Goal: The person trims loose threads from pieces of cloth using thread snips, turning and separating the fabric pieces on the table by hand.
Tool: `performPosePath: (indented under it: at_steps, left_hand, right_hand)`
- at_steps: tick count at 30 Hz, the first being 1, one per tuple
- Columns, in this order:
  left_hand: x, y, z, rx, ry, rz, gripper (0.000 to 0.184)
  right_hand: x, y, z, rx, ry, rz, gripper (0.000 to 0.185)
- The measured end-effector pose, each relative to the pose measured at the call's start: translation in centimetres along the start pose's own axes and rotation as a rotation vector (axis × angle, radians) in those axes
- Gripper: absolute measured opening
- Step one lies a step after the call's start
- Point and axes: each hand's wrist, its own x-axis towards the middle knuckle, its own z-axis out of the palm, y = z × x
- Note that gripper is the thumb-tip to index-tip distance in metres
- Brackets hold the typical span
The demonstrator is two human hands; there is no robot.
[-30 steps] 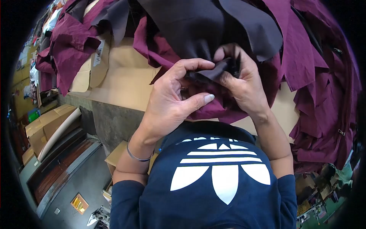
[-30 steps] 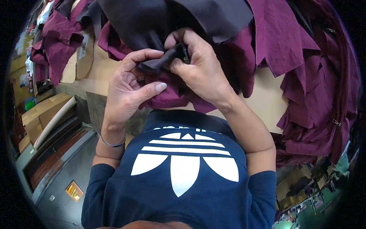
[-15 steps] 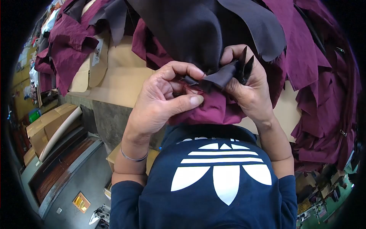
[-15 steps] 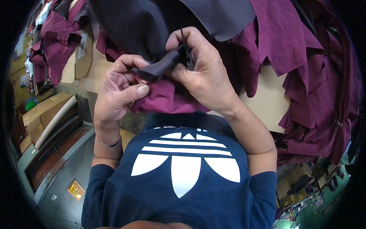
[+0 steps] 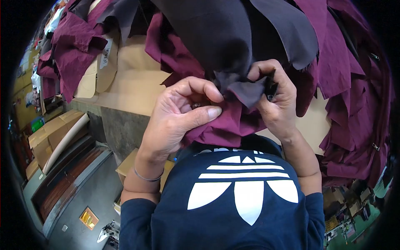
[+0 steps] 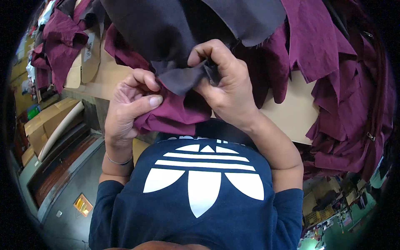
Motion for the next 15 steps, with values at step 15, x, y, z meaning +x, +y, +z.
performPosePath:
  at_steps: [15]
  left_hand:
    - [-0.6, -0.3, 1.1, 0.323, 0.035, 0.041, 0.036]
  right_hand:
    - [-2.1, -4.1, -4.7, 0.023, 0.006, 0.175, 0.059]
